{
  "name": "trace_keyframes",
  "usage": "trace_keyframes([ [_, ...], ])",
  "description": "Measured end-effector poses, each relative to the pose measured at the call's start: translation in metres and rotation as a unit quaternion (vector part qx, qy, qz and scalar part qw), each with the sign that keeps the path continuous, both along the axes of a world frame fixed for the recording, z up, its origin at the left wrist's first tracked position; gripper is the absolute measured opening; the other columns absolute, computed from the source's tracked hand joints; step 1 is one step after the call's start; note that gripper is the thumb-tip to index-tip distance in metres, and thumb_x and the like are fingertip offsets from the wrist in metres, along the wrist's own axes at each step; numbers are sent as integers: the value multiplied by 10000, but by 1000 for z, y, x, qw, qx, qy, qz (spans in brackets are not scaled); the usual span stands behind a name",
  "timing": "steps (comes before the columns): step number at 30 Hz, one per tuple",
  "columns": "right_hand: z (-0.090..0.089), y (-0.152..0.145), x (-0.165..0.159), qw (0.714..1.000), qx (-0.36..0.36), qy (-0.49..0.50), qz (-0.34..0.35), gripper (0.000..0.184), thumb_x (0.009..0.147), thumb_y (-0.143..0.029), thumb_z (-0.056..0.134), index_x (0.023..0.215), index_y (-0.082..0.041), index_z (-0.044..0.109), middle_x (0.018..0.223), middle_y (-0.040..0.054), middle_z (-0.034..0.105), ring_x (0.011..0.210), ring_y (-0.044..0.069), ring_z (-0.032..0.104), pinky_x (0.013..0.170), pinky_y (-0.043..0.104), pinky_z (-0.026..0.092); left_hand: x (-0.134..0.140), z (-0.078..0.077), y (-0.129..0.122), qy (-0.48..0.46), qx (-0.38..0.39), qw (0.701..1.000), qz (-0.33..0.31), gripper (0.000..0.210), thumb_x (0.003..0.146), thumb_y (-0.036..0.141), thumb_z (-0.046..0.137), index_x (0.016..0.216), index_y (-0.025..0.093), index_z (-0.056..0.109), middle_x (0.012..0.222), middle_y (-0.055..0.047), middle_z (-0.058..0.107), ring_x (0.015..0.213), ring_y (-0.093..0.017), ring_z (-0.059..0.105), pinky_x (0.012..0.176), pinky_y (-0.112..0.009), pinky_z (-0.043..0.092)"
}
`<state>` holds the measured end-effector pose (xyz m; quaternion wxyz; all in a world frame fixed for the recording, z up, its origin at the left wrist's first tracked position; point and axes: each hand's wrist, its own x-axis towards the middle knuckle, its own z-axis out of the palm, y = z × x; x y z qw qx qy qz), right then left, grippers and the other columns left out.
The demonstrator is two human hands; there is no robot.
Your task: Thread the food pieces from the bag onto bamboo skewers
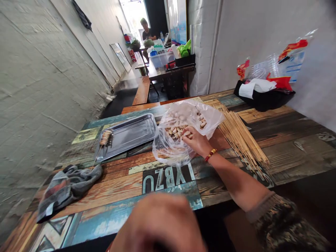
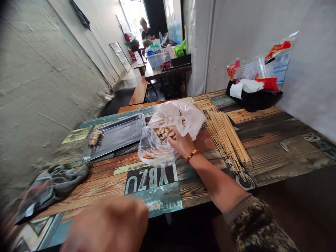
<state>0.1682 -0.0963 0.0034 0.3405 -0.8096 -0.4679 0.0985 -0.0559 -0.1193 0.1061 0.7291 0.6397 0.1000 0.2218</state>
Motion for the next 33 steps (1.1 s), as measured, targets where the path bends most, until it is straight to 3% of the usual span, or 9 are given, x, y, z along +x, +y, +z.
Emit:
trace_keyframes([
  [4,-6,5,7,999,42,29,-18,202,797,-300,531,953,-228,636,820,-4,697,762,171,623,749,260,443,45,-48,57,51,-26,983,177,213,775,409,618,831,215,686,608,-7,561,510,-106,490,480,-233,393],
  [7,-10,9,11,997,78,24,-15,187,781,-251,517,907,-196,645,846,20,695,815,177,622,836,274,435,70,-82,90,105,56,966,228,164,763,322,626,825,175,662,641,-7,577,530,-109,505,507,-225,392],
  [12,-10,9,9,998,54,42,6,211,778,-286,544,941,-193,640,879,35,693,836,186,630,826,291,453,99,-107,110,178,352,898,195,231,713,129,617,934,181,665,770,-28,608,681,-153,546,681,-280,439],
  [16,-12,10,9,989,84,119,27,181,770,-293,563,906,-196,633,832,24,687,774,171,632,756,283,477,114,-116,113,203,424,866,168,271,747,116,564,996,182,649,952,-74,633,894,-207,582,812,-339,446],
  [20,-11,11,7,957,122,255,60,236,767,-359,592,921,-182,616,654,-6,624,542,126,565,540,243,450,109,-120,116,162,302,917,204,175,739,132,594,896,160,667,823,-52,659,804,-187,599,774,-324,457],
  [24,1,5,-5,914,140,373,70,354,761,-477,603,965,-189,572,664,-35,581,453,75,477,425,200,350,85,-114,119,88,-16,985,145,308,724,293,687,984,129,664,680,-18,653,573,-116,571,594,-256,455],
  [26,8,0,-16,886,119,438,94,390,777,-523,573,987,-194,550,684,-46,553,432,56,444,381,181,283,71,-111,120,48,-122,981,145,371,679,313,741,988,120,667,758,-34,681,600,-100,592,620,-244,466],
  [29,10,-5,-32,854,93,489,152,366,834,-519,511,1034,-214,523,728,-44,545,449,50,448,366,163,251,56,-109,122,18,-192,966,170,379,638,275,783,968,119,679,880,-62,707,685,-98,630,727,-251,483],
  [33,2,-6,-48,862,58,466,189,293,874,-461,478,1029,-216,521,749,-29,565,460,57,477,374,165,295,49,-110,126,-5,-210,955,208,393,621,267,802,966,129,671,902,-67,720,759,-123,663,786,-264,490],
])
